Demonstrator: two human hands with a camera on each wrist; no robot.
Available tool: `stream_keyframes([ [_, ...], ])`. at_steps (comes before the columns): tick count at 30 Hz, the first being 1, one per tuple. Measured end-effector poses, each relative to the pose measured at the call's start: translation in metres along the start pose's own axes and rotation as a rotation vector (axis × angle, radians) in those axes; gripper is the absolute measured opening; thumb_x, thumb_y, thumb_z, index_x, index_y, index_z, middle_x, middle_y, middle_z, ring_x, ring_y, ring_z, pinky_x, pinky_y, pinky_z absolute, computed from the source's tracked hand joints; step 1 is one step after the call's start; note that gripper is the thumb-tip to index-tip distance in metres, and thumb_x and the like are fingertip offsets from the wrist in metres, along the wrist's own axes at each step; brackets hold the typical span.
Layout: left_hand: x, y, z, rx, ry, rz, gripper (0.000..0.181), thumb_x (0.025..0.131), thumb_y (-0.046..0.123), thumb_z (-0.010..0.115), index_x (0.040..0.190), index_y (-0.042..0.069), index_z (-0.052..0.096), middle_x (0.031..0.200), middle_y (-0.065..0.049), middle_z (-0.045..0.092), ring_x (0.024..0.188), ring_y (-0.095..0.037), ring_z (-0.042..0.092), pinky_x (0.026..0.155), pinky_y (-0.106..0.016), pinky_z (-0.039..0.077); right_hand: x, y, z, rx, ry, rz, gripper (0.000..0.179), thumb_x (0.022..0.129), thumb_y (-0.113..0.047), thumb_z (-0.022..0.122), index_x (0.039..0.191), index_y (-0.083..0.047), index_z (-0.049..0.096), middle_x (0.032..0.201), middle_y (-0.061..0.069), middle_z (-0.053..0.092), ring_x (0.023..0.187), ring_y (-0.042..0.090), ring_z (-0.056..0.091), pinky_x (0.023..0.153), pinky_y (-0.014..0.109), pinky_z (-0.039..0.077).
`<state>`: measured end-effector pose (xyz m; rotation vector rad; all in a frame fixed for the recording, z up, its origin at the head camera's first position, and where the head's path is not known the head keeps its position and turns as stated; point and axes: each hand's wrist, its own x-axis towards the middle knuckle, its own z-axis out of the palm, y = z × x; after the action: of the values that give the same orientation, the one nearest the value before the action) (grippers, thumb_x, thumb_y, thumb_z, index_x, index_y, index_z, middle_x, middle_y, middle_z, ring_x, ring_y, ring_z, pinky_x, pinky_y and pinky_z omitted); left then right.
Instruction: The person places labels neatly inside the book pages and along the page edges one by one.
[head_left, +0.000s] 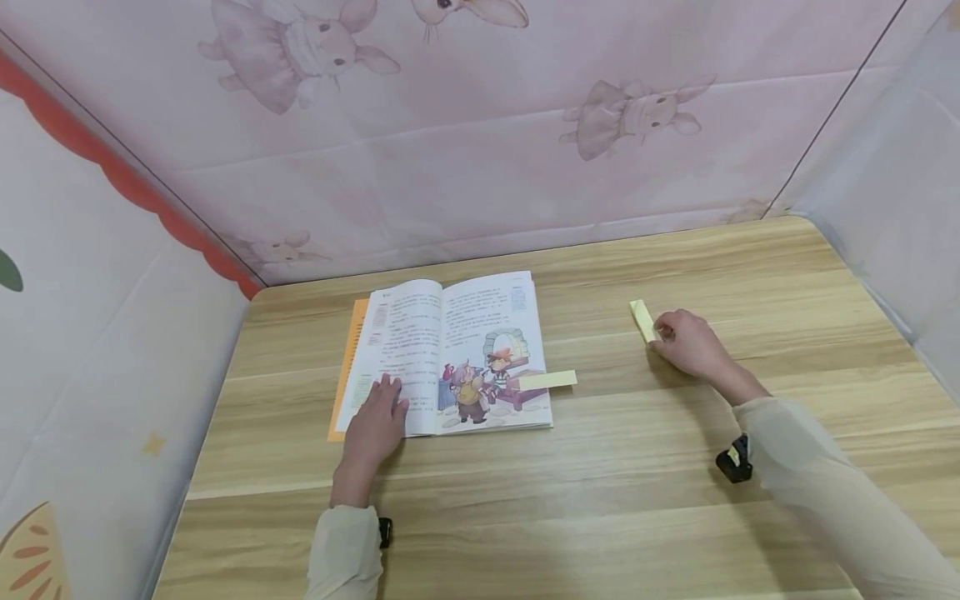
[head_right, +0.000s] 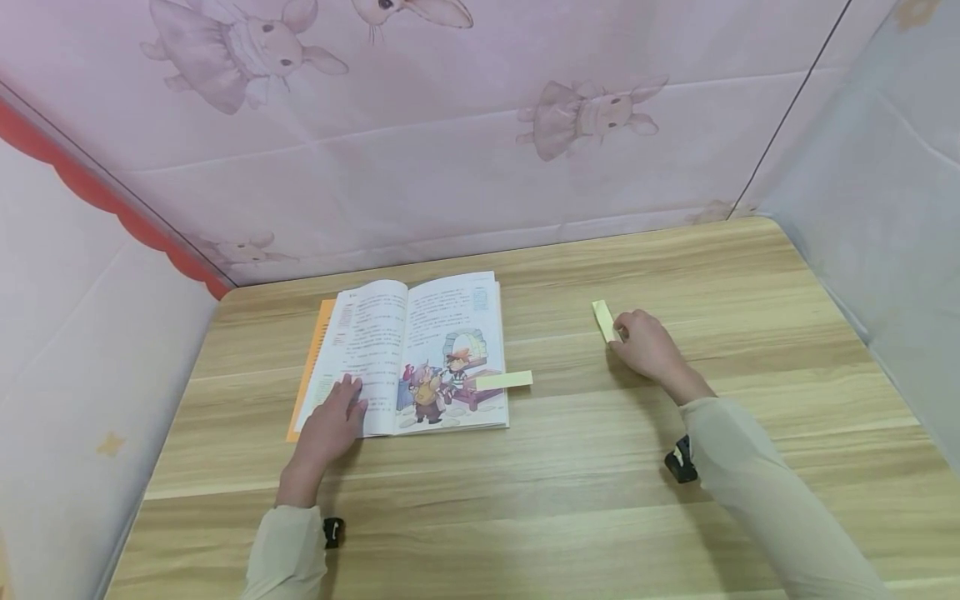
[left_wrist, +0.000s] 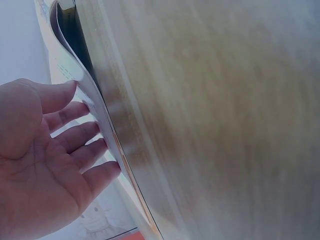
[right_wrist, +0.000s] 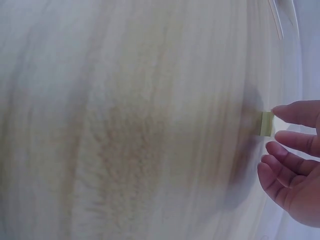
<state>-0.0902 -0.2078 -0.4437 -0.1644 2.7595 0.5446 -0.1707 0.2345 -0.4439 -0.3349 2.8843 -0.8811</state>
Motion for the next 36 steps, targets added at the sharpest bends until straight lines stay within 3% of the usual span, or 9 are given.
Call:
stream_keyframes([
  [19, 0.0006, 0.0002, -0.0005, -0.005, -0.002, 0.001, 0.048, 0.098, 0.023, 0.037, 0.141, 0.002, 0.030, 0.149, -0.016, 0.017, 0.137, -0.033, 0.012, 0.107, -0.053, 0.017, 0.0005, -0.0017, -0.0015, 0.006, -0.005, -0.012, 0.016, 0.079, -0.002, 0.061, 0.086, 0.013, 0.060, 0.075, 0.015, 0.053, 0.071, 0.028, 0.048, 0.063, 0.039, 0.040],
  [36, -0.0022, 0.0018, -0.0034, -0.012, -0.002, 0.002, 0.048, 0.099, 0.023, 0.038, 0.141, 0.001, 0.030, 0.149, -0.016, 0.018, 0.137, -0.033, 0.012, 0.107, -0.053, 0.017, 0.0002, -0.0033, -0.0042, 0.001, -0.010, -0.025, 0.019, 0.080, 0.000, 0.057, 0.090, 0.015, 0.062, 0.081, 0.023, 0.058, 0.076, 0.034, 0.055, 0.069, 0.049, 0.046],
])
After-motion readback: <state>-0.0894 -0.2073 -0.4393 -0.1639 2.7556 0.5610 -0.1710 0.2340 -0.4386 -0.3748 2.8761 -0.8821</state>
